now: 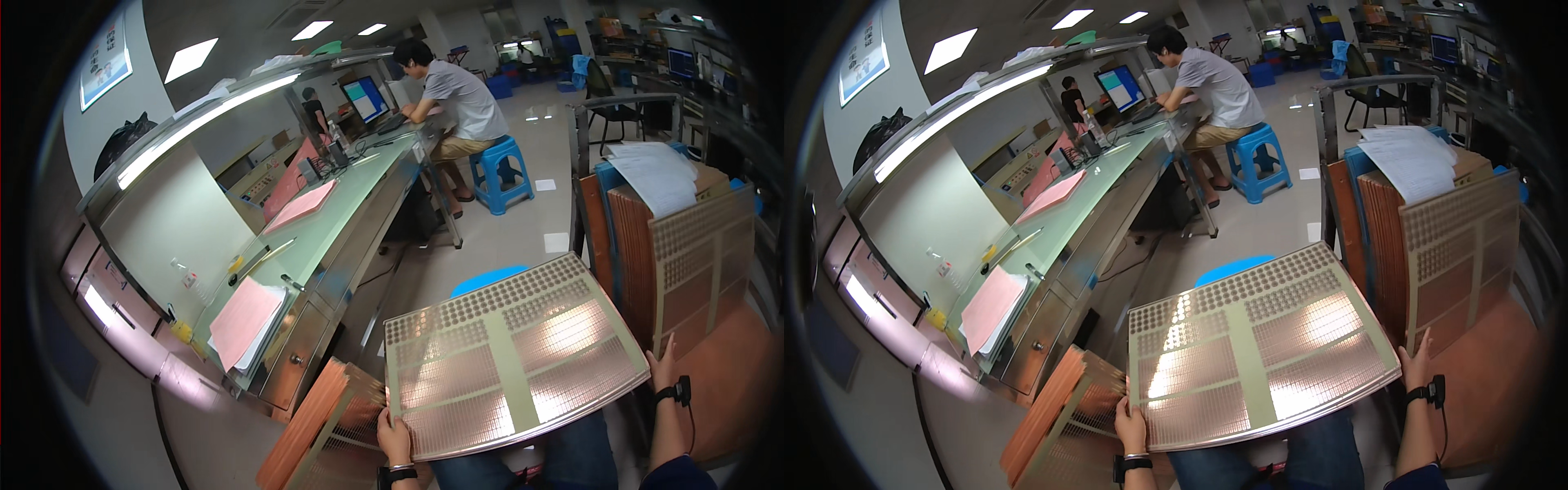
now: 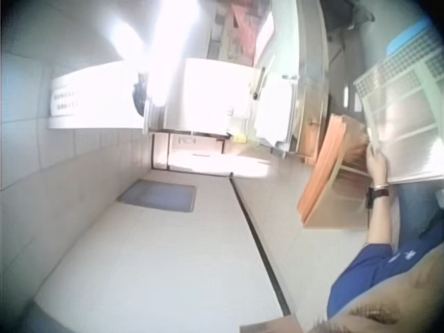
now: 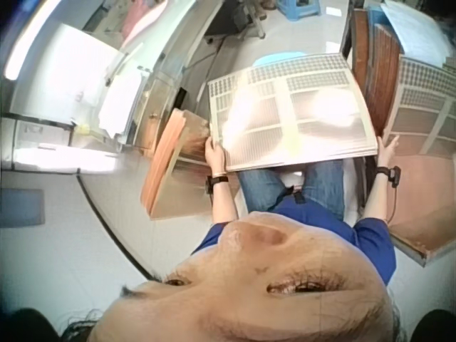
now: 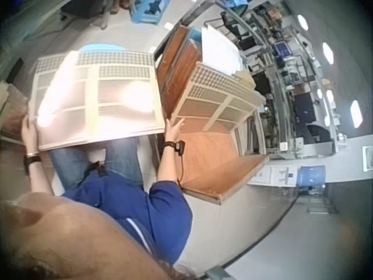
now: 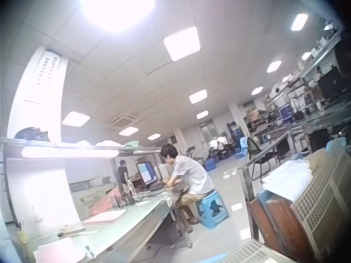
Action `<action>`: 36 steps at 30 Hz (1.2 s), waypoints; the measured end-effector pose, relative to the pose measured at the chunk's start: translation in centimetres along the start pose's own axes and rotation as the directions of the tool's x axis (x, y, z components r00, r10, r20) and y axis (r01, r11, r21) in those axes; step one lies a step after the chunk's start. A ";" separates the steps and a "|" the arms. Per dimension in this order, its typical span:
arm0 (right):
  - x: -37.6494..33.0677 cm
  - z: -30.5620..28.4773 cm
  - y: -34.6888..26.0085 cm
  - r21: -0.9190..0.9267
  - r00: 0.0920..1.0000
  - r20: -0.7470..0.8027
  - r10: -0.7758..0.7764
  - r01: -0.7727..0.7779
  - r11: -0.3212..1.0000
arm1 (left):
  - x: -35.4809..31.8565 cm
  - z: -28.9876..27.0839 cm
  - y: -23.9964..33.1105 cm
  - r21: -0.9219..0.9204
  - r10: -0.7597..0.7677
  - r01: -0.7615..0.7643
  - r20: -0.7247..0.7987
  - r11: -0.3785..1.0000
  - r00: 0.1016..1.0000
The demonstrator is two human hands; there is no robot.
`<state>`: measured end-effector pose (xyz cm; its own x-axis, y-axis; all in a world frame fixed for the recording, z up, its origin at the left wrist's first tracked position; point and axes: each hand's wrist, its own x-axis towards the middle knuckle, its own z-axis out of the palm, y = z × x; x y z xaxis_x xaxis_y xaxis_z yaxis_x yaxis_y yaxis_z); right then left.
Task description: Inspecting and sorting thin copper-colored patterned metal sheets from a stack.
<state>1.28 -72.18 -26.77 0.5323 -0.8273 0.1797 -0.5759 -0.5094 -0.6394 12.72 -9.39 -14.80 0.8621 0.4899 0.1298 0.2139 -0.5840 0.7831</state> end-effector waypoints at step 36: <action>-5.5 -6.5 -6.2 0.362 0.995 -0.090 -0.041 0.071 0.929 | 3.3 -1.4 -1.9 -0.265 -0.258 0.329 0.269 0.907 0.928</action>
<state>-2.10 -66.04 -18.91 0.4975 -0.8236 0.2724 -0.2725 -0.4465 -0.8523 14.47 -5.77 -15.07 0.8684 0.4309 -0.2452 0.3557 -0.1970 0.9136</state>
